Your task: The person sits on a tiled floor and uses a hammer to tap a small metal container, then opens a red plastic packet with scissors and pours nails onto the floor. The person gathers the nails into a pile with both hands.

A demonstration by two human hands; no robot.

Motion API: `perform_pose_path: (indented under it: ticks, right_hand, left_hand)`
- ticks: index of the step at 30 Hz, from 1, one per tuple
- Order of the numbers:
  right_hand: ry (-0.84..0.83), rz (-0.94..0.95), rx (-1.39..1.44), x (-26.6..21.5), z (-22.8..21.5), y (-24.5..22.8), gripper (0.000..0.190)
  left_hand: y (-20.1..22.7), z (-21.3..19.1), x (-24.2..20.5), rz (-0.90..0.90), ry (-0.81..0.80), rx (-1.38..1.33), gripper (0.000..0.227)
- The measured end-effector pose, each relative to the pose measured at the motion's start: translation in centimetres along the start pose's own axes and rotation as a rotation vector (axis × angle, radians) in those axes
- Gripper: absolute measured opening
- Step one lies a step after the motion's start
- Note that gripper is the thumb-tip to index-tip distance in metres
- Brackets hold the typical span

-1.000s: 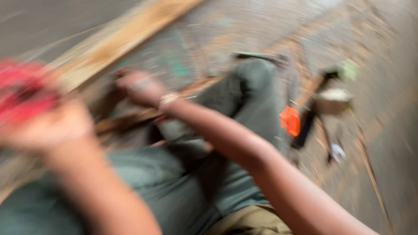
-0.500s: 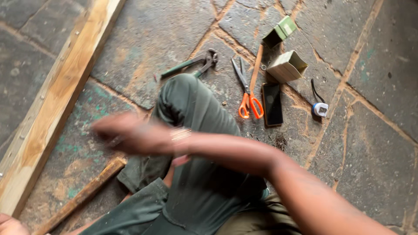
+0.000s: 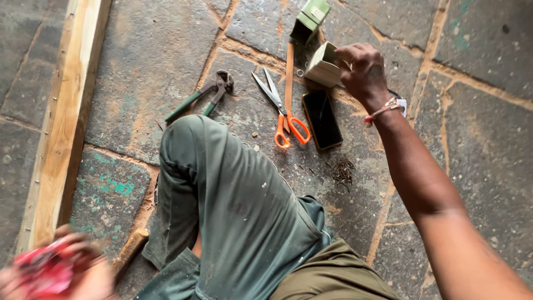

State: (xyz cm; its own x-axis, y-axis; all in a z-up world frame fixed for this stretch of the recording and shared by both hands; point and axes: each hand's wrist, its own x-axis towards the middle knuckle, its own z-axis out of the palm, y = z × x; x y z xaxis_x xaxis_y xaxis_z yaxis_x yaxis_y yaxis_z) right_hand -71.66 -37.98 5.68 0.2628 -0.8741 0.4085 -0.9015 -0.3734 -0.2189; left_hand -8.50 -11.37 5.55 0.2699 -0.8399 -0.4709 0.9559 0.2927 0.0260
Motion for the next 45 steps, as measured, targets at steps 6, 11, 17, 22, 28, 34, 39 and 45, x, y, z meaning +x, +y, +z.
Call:
perform_pose_path:
  ticks: [6,11,17,22,28,34,39,45]
  right_hand:
    - [-0.153,-0.281,0.791,0.1,-6.5,-11.9,0.061]
    - [-0.194,-0.416,0.735,0.2,-10.3,-17.1,0.066]
    - [-0.092,-0.059,0.611,-2.8,-11.6,-9.4,0.02]
    - [0.21,-0.06,0.206,-5.7,-8.7,3.0,0.02]
    - [0.069,0.328,-0.105,-9.5,1.3,11.4,0.016]
    - [-0.039,0.402,-0.052,-15.0,2.7,3.4,0.093]
    - [-0.345,0.421,0.008,-18.9,4.3,-3.7,0.129]
    - [-0.278,0.343,0.08,-18.5,4.0,-0.9,0.1]
  left_hand:
    - [-20.9,7.6,-2.9,-0.215,-0.042,0.298,0.054]
    - [-34.6,9.0,-2.6,-0.395,0.068,0.413,0.043]
    - [-40.9,6.8,-0.2,-0.633,-0.125,0.764,0.069]
    - [-46.1,1.7,4.6,-0.19,-0.771,1.956,0.065]
    - [-46.7,-2.7,6.7,0.211,-1.48,2.684,0.055]
    - [-44.2,-2.9,7.8,0.302,-1.243,2.766,0.033]
    - [-44.5,-2.9,7.7,0.568,-1.189,2.597,0.028]
    - [-44.6,-1.9,7.5,0.437,-1.09,2.428,0.028]
